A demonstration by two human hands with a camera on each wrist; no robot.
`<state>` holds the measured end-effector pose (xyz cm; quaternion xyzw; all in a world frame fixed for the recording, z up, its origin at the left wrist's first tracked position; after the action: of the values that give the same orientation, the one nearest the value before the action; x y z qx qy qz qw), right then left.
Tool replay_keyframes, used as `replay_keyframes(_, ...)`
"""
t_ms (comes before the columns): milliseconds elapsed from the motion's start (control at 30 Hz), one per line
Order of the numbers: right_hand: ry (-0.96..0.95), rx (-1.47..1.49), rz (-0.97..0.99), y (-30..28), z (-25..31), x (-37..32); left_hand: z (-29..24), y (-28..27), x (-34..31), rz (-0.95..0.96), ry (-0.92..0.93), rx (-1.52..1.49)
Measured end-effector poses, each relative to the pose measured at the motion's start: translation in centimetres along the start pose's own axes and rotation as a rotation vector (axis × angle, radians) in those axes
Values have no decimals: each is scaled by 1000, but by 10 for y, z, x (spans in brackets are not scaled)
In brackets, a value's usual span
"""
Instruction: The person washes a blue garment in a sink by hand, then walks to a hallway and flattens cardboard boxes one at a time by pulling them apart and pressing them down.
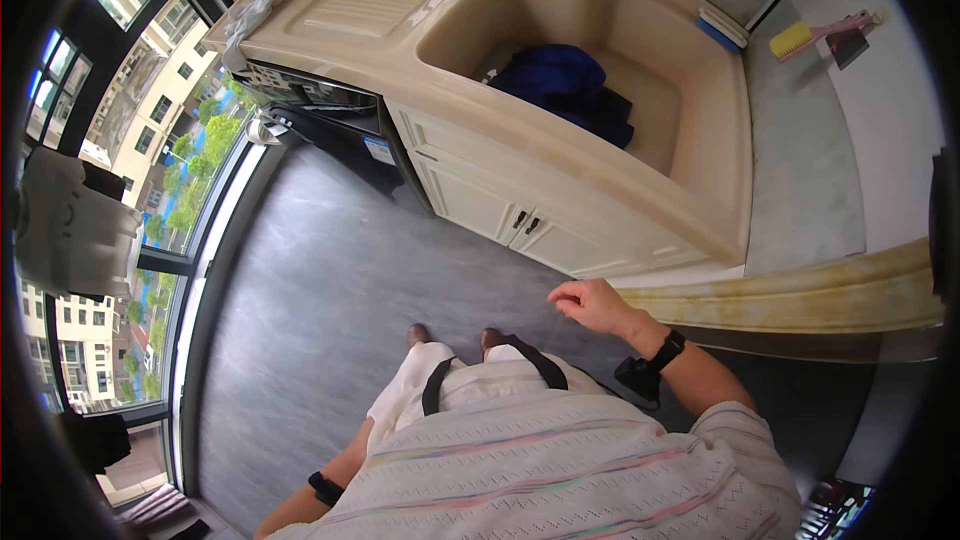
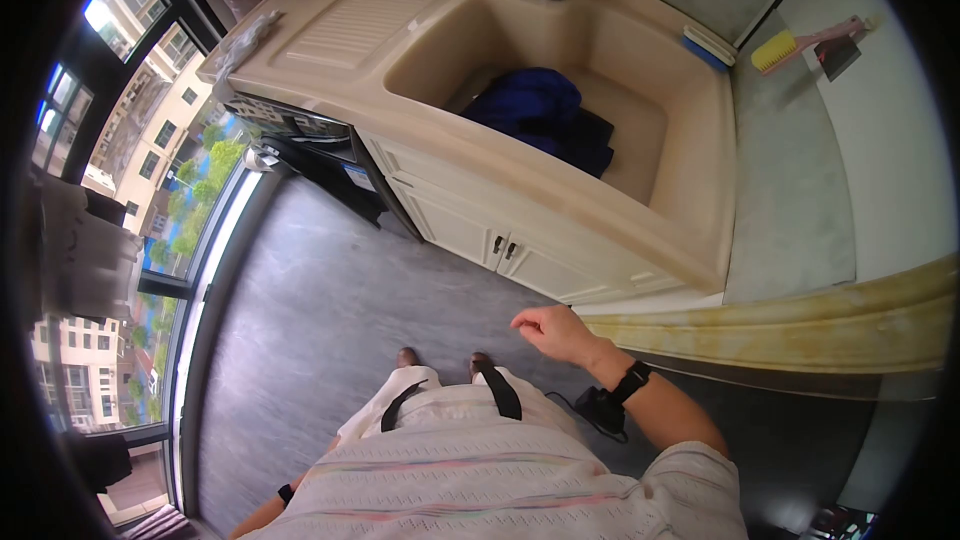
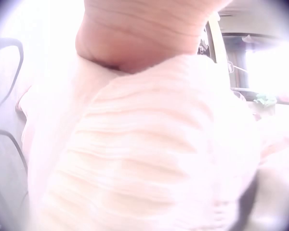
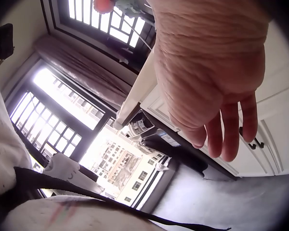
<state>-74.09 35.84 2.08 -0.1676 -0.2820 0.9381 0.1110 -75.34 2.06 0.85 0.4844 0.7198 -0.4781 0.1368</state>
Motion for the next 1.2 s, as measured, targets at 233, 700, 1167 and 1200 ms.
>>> replay_keyframes(233, 12, 87, -60, -15, 5, -4, -29, -5, 24, 4, -19, -80)
replay_keyframes(700, 75, 196, -126, -55, 76, 57, -40, -84, 111, 126, 43, -216)
replay_keyframes(1167, 191, 256, -515, -203, 121, 98, -23, -153, 159, 267, 101, -272)
replay_keyframes(1200, 197, 232, -536, -212, 123, 100, -27, -154, 164, 269, 98, -284)
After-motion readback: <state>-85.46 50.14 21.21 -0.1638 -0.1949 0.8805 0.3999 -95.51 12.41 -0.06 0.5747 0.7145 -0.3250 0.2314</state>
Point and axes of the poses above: each hand's wrist, its own x-axis towards the middle knuckle, its own y-axis out of the palm, z = x × y, the point moved 10 cm from there along x, towards the middle knuckle, and after that the axes turned 13 degrees about -z, right-handed, at the moved point
